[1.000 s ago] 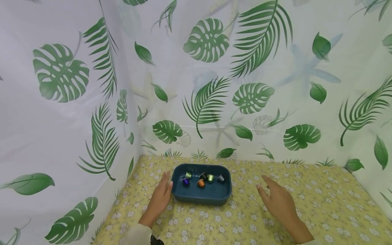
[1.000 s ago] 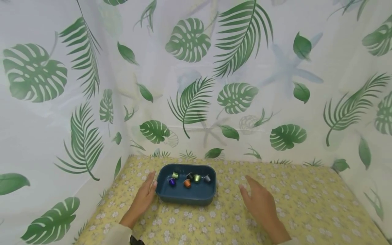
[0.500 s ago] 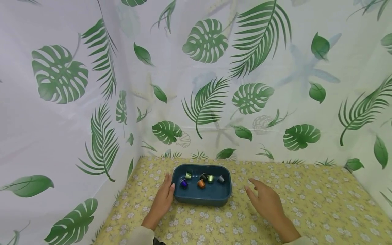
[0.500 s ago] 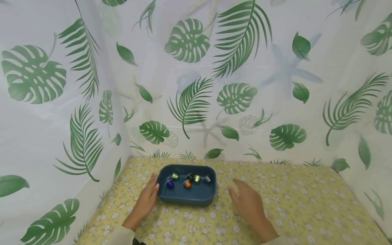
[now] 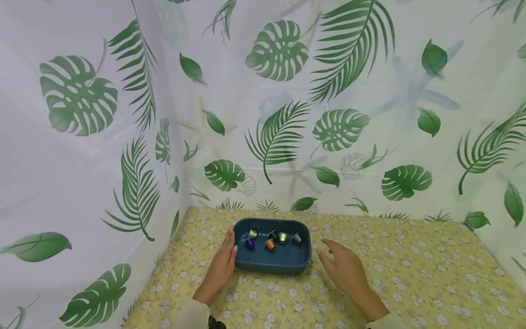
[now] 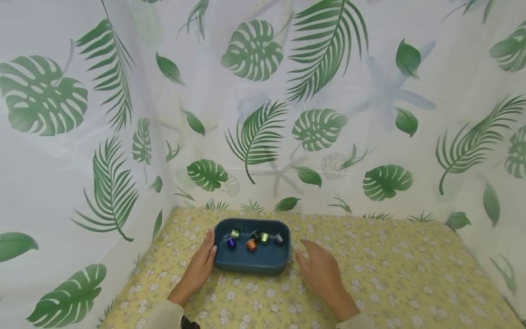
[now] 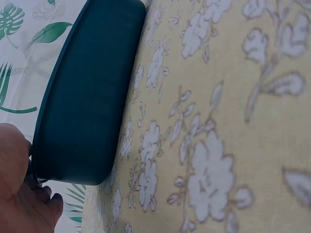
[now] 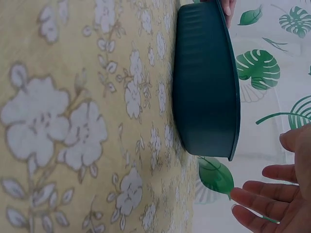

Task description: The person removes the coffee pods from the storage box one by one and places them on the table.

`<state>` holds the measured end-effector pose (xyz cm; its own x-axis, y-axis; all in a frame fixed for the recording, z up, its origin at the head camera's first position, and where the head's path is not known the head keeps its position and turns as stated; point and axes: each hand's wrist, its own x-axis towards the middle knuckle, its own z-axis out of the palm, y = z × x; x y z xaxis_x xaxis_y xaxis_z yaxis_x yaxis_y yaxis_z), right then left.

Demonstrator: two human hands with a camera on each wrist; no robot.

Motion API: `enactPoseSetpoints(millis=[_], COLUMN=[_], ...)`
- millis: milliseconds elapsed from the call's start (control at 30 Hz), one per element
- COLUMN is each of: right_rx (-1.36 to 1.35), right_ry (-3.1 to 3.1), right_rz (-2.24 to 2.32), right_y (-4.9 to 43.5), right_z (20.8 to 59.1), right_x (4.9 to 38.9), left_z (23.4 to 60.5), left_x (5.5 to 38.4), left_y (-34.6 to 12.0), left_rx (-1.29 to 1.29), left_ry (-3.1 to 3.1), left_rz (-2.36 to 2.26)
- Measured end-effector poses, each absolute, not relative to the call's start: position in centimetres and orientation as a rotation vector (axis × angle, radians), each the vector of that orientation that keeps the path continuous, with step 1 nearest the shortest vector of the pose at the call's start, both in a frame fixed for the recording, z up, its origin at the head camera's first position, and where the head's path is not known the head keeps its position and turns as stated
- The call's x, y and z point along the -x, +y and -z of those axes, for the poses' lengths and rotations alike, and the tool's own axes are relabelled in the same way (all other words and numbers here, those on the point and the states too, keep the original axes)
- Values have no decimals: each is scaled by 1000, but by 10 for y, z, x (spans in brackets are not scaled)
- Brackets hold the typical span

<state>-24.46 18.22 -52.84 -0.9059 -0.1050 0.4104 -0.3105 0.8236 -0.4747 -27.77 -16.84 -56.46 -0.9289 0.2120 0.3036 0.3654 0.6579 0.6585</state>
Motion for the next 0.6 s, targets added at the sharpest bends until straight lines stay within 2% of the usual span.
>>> enactPoseSetpoints(millis=[600], right_rx=[-386], right_ry=[-2600], right_rz=[-739], right_y=[150], right_z=[530], right_x=[256], left_z=[565], left_x=[288], left_y=[-165], left_rx=[458], left_ry=[-2734], left_rz=[1076])
